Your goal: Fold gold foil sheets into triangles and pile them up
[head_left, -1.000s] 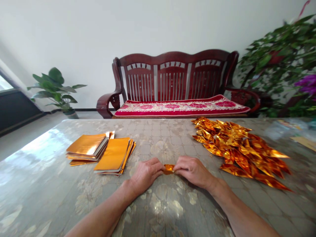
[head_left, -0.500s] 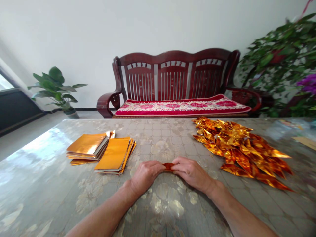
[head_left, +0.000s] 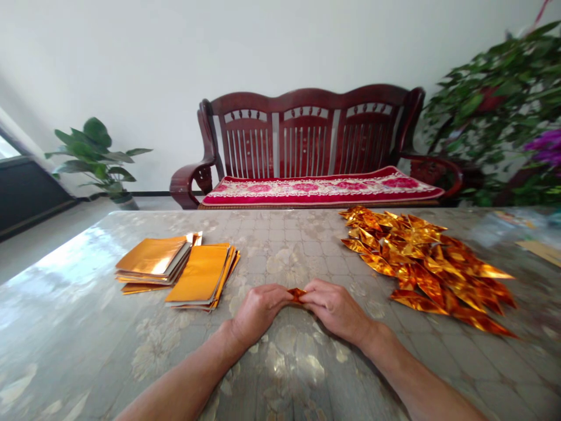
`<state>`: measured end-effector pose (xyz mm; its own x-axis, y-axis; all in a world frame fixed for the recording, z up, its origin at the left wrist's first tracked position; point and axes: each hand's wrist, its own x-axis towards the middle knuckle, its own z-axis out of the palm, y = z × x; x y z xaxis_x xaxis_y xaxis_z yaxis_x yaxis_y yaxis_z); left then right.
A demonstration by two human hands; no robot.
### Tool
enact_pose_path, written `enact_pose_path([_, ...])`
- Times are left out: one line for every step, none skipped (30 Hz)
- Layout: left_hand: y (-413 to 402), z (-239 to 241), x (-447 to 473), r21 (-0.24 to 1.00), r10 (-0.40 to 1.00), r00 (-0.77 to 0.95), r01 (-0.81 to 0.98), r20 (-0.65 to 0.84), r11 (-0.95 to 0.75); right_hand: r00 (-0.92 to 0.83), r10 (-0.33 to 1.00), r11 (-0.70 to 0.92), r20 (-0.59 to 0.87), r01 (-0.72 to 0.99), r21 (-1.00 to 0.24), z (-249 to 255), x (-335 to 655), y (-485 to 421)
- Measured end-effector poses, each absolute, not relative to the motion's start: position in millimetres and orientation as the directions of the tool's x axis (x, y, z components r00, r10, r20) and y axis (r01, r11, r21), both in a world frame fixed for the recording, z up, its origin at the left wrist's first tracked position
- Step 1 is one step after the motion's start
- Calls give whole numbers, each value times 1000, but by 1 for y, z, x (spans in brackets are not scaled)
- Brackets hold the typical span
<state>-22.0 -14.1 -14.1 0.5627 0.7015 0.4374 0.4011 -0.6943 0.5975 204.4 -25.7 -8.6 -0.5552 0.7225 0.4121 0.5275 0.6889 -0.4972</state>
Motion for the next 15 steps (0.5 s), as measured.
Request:
enact_pose_path([-14,-14,-22,595,701,557,400,446,-697,-548,719,694,429,521,-498,-9,204,-26])
enact_pose_path([-14,-14,-22,595,703,547,400,455,-697,-538,715,698,446,513,-499,-10,203,-26])
enact_pose_path([-15,-15,-22,597,706,534,400,465,-695,-529,712,702,463,507,-501,-10,203,-26])
enact_pose_path([-15,-15,-21,600,709,522,398,474,-694,-519,708,706,479,500,-501,-11,203,-25])
enact_pose_path([-15,-15,-21,604,712,510,395,483,-692,-510,704,710,494,494,-502,-11,202,-25])
enact_pose_path([-16,-16,-21,607,714,501,392,490,-691,-503,700,715,508,488,-501,-11,202,-25])
enact_pose_path([-16,-16,-21,611,716,494,388,494,-690,-497,694,720,521,480,-500,-11,202,-25])
enact_pose_path([-17,-17,-20,615,718,486,385,499,-688,-493,687,726,533,474,-498,-11,202,-25])
enact_pose_path([-17,-17,-20,619,720,479,383,502,-686,-489,681,732,545,468,-495,-12,201,-25])
enact_pose_path([-17,-18,-20,623,724,473,384,502,-682,-485,675,738,557,463,-492,-12,201,-25])
enact_pose_path([-17,-18,-20,626,728,468,385,501,-678,-482,670,742,565,460,-487,-13,201,-25])
enact_pose_path([-18,-19,-20,629,731,465,386,499,-675,-481,665,746,572,458,-483,-13,201,-25])
enact_pose_path([-18,-19,-20,631,733,465,386,497,-672,-481,661,750,577,458,-478,-14,200,-25])
enact_pose_path([-18,-20,-20,632,734,465,387,495,-671,-483,657,753,579,457,-473,-14,200,-25])
enact_pose_path([-18,-20,-20,633,735,465,389,493,-670,-486,654,756,580,457,-469,-14,200,-26])
